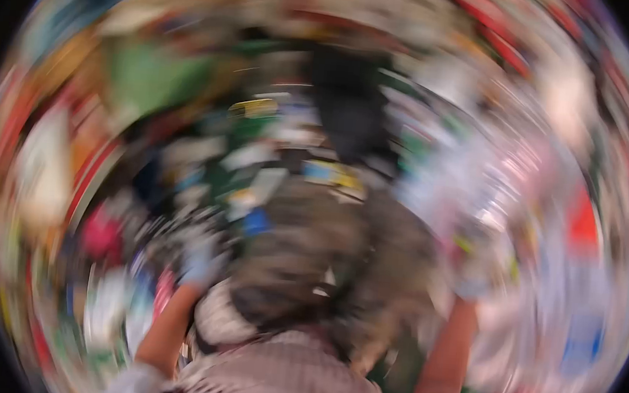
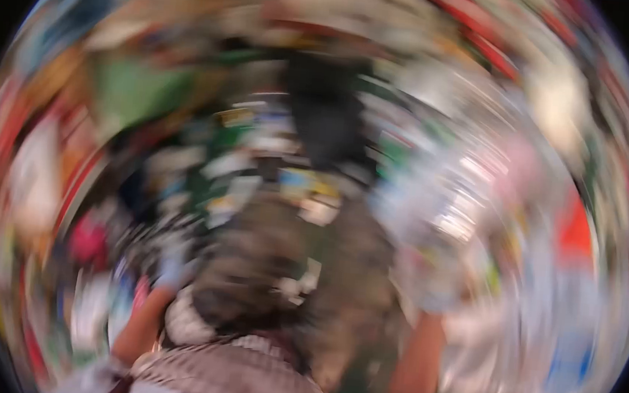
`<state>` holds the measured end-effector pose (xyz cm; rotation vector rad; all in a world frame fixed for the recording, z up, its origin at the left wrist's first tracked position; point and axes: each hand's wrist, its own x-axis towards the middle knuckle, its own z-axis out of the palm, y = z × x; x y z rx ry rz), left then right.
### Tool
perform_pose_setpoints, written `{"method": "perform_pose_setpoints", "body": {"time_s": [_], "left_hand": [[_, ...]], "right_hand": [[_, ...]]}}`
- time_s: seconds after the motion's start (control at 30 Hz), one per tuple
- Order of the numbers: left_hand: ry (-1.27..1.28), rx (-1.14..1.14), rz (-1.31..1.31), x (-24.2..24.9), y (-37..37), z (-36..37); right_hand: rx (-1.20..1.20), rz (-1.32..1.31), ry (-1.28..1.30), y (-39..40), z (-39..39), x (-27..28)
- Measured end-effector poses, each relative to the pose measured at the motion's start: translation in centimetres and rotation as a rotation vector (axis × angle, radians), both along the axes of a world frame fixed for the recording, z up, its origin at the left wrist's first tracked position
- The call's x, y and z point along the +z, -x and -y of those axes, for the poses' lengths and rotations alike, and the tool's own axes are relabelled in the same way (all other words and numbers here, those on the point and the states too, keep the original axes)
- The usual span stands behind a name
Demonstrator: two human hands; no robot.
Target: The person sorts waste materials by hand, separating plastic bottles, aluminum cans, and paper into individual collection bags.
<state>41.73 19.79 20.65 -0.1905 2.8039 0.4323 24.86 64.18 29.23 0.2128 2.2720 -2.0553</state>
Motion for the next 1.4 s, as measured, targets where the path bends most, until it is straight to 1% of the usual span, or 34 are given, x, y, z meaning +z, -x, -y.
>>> {"method": "perform_pose_setpoints", "body": {"time_s": [0.07, 0.1, 0.13, 0.17, 0.2, 0.27, 0.3, 0.33, 0.37, 0.4, 0.43, 0.47, 0.5, 0.57, 0.6, 0.67, 0.7, 0.73, 0.77, 0.8, 0.83, 0.9, 0.97, 1.0, 1.03, 1.1, 1.13, 1.17, 1.23, 1.3, 1.33, 1.37, 1.4], "left_hand": [[-0.111, -0.118, -0.052, -2.6, 3.3, -0.1], [-0.171, -0.083, -0.053, -3.6, 4.5, 0.0], [-0.222, -0.049, -0.032, -4.1, 5.4, -0.1], [-0.255, -0.048, -0.003, -4.0, 6.8, -0.8], [-0.276, -0.063, 0.009, -3.7, 7.8, -1.2], [-0.281, -0.108, 0.017, -2.8, 8.9, -2.1], [-0.275, -0.131, 0.027, -2.3, 9.2, -2.4], [-0.272, -0.155, 0.043, -2.2, 9.5, -2.9], [-0.287, -0.187, 0.07, -1.8, 9.4, -2.8], [-0.287, -0.211, 0.099, -1.7, 9.5, -3.5], [-0.28, -0.245, 0.125, -1.7, 9.6, -4.3], [-0.284, -0.26, 0.153, -1.8, 9.7, -5.1], [-0.29, -0.27, 0.178, -2.0, 9.7, -5.6], [-0.289, -0.283, 0.221, -2.5, 9.8, -7.1], [-0.285, -0.282, 0.24, -3.0, 10.5, -7.0], [-0.282, -0.284, 0.269, -3.3, 10.9, -7.6], [-0.279, -0.285, 0.276, -3.2, 11.1, -7.6], [-0.275, -0.282, 0.286, -3.3, 11.1, -7.7], [-0.274, -0.276, 0.294, -3.2, 11.0, -7.8], [-0.273, -0.265, 0.304, -3.1, 10.9, -7.5], [-0.268, -0.265, 0.309, -3.0, 10.8, -7.4], [-0.267, -0.251, 0.316, -2.9, 10.8, -7.0], [-0.261, -0.231, 0.318, -2.7, 10.7, -6.2], [-0.267, -0.223, 0.322, -2.8, 10.5, -5.9], [-0.27, -0.204, 0.328, -2.8, 10.3, -5.3], [-0.268, -0.177, 0.335, -2.9, 9.8, -4.2], [-0.267, -0.164, 0.333, -2.9, 9.6, -3.6], [-0.266, -0.154, 0.333, -2.8, 9.4, -3.0], [-0.266, -0.124, 0.332, -2.7, 9.0, -1.9], [-0.266, -0.1, 0.331, -2.5, 8.5, -0.3], [-0.264, -0.085, 0.335, -2.4, 8.2, 0.4], [-0.262, -0.071, 0.337, -2.3, 7.9, 1.1], [-0.26, -0.057, 0.337, -2.3, 7.8, 1.8]], "right_hand": [[-0.075, -0.154, -0.295, -6.5, -1.9, 3.1], [-0.108, -0.211, -0.383, -10.7, -2.6, 4.5], [-0.152, -0.22, -0.412, -14.8, -2.8, 5.8], [-0.199, -0.175, -0.224, -19.3, -3.7, 6.5], [-0.425, -0.063, -0.187, -24.5, -3.7, 7.2], [-0.697, 0.046, -0.607, -34.2, -6.0, 6.0], [-0.92, -0.052, -0.315, -39.4, -6.9, 3.1], [-1.124, -0.131, -0.064, -43.4, -6.7, 4.1], [-1.301, -0.219, -0.279, -49.0, -5.6, 4.2], [-1.484, -0.326, -0.083, -54.8, -5.0, 3.7], [-1.716, -0.391, -0.138, -60.2, -4.6, 2.6], [-1.932, -0.347, -0.285, -64.6, -4.5, 1.8], [-2.071, -0.349, -0.222, -68.5, -3.9, 1.3], [-2.337, 0.066, -0.355, -70.5, -2.5, 3.0], [-2.353, 0.047, -0.359, -71.7, -1.9, 1.5], [-2.09, 0.35, -0.661, -76.1, -1.7, -2.2], [-2.097, 0.337, -0.657, -76.7, -1.7, -1.9], [-1.907, 0.754, -0.711, -77.4, -2.2, -1.3], [-1.665, 1.143, -0.747, -77.4, -3.0, -0.4], [-1.503, 1.575, -0.738, -76.5, -4.6, 1.4], [-1.519, 1.718, -0.743, -75.7, -5.6, 2.9], [-1.651, 1.766, -0.689, -77.1, -7.7, 4.0], [-1.559, 1.811, -0.678, -77.4, -9.4, 4.8], [-1.299, 1.808, -0.685, -80.6, -11.4, 3.1], [-1.293, 1.797, -0.702, -81.4, -12.4, 3.1], [-0.932, 1.474, -0.473, -82.0, -14.6, 3.4], [-0.831, 1.484, -0.664, -83.5, -17.0, 2.5], [-1.16, 1.475, -0.481, -83.1, -17.9, 2.4], [-1.336, 1.47, -0.798, -78.6, -17.4, 4.8], [-1.161, 1.381, -0.185, -80.0, -19.3, 2.9], [-1.087, 1.327, -0.158, -81.0, -19.7, 2.0], [-1.073, 1.328, -0.163, -82.3, -20.8, -0.2], [-1.217, 1.418, -0.372, -83.4, -22.1, -2.6]]}}
